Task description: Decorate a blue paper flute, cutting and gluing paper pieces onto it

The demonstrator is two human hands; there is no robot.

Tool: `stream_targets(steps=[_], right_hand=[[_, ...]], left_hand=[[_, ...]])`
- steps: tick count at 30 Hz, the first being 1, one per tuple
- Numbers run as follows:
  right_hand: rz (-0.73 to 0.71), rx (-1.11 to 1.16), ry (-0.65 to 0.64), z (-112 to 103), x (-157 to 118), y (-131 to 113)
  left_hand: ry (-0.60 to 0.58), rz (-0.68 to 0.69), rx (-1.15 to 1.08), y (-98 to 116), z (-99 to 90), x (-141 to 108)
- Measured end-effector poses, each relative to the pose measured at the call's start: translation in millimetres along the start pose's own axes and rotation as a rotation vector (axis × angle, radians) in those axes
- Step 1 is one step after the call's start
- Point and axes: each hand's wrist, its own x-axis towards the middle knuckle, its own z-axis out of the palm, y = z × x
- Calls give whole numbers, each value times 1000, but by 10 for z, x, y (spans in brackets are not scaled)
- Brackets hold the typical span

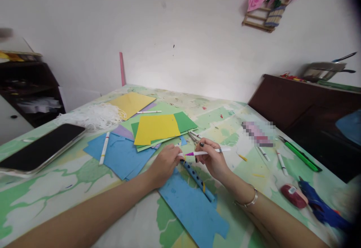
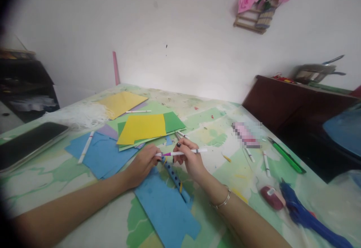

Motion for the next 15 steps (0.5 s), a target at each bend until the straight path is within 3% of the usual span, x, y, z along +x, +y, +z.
stream_targets(steps=[11,15], right_hand=[[19,-184,-81,111,-74,28],[21,-175,-152,185,-111,46]], left_hand=[[-21,137,80,22,22,-21],[84,180,104,47,38,-60]])
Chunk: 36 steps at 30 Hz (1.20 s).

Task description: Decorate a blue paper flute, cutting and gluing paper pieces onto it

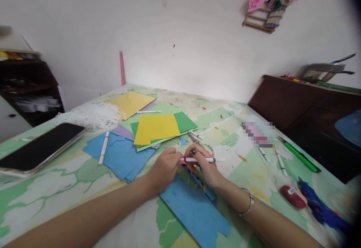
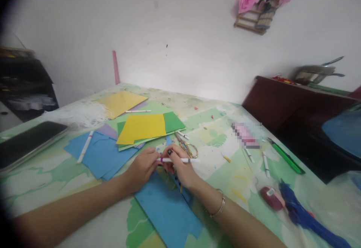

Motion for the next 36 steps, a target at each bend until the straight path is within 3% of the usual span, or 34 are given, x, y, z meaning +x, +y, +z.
stream_targets(steps=[4,10,16,19,22,27,29,32,36], right_hand=[[2,-24,44,13,-16,50],[30,-60,55,13,-53,123],[103,31,107,197,-109,84],[50,-215,96,193,-93,33],[-45,-689,114,-6,-15,-35],[3,-1020,368,-710,129,-99],[53,-1157,420,-1002,141,-87],[136,-1314,441,-1292,124,-55],[179,-1431,440,-1292,140,-30]], left_hand=[[99,63,17,51,-3,-15],[113,53,-47,90,-22,-20],[193,220,25,88,-83,15],[165,223,14,26,-117,59],[24,33,-71,-106,-142,98],[-181,-301,-233,-404,-137,109],[-308,-306,-269,-490,-131,122],[-444,-202,-313,-555,-128,167],[-460,-171,-359,-566,-124,208]])
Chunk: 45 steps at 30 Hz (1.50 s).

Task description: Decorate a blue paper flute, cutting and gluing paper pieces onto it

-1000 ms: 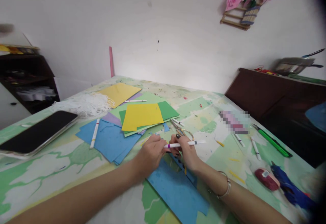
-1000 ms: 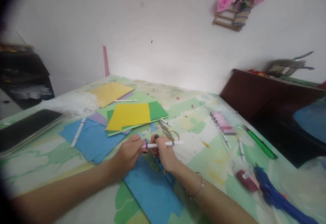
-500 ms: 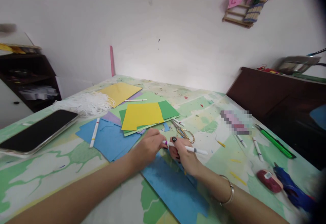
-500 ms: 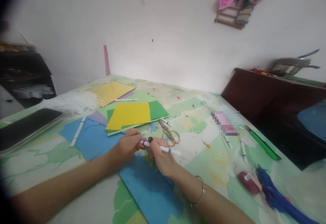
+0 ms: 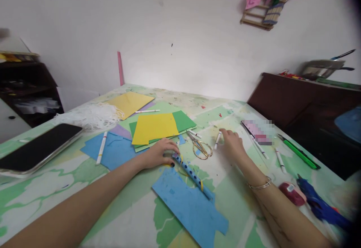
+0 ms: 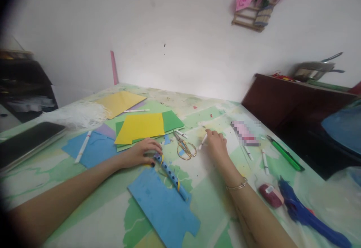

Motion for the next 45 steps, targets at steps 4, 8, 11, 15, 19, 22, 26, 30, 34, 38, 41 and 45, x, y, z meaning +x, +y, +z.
stream_targets(steps=[4,8,11,15,19,22,26,30,34,38,41,45], right_hand=[[-120,26,-102,77,-66,-302],[-195,69,-234,147,-153,-526],[-175,70,-270,145,-180,-543],[-99,25,-335,105,-186,-522],[-47,-11,-365,19,-217,-546],[-65,28,-398,-84,-237,-530],[-36,272,-472,-167,-222,-432],[-39,244,-335,-166,-156,-325],[-81,112,-121,-203,-90,-237],[-182,228,32,-302,-147,-280],[-373,273,189,-371,-303,-433],[-738,105,393,-411,-527,-613]], left_hand=[[33,-20,-38,12,13,-5],[92,-91,-85,57,-1,-35],[155,-133,-121,155,-44,-68],[304,-46,-114,338,-135,-114],[448,32,-102,477,-211,-160],[568,22,-90,520,-229,-195],[641,-5,-56,516,-215,-229],[661,-7,-67,520,-211,-244],[637,-6,-213,551,-223,-240],[551,-17,-448,584,-245,-239],[465,-65,-610,605,-273,-245],[358,-107,-712,606,-302,-252]])
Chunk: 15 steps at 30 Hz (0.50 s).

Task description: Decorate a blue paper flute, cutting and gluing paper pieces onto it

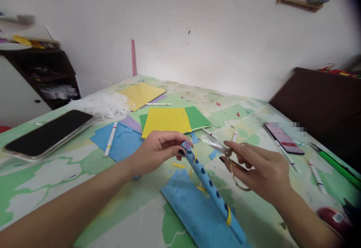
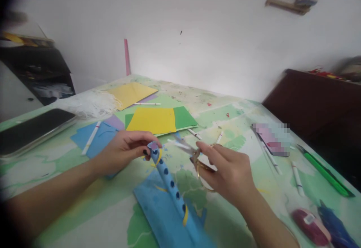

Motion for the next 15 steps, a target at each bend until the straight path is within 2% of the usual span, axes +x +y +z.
stream_targets(steps=[3,6,15], right_hand=[[-148,-124,7,-41,-29,-73],[-236,-164,12,-81,-35,-63],[-273,-178,50,-119,-32,-95]], left_hand=[[-84,-62,-33,-7,-16,-1],[-138,-113,-42,-8,-25,-8],[-166,-113,-11,-16,-51,-10]])
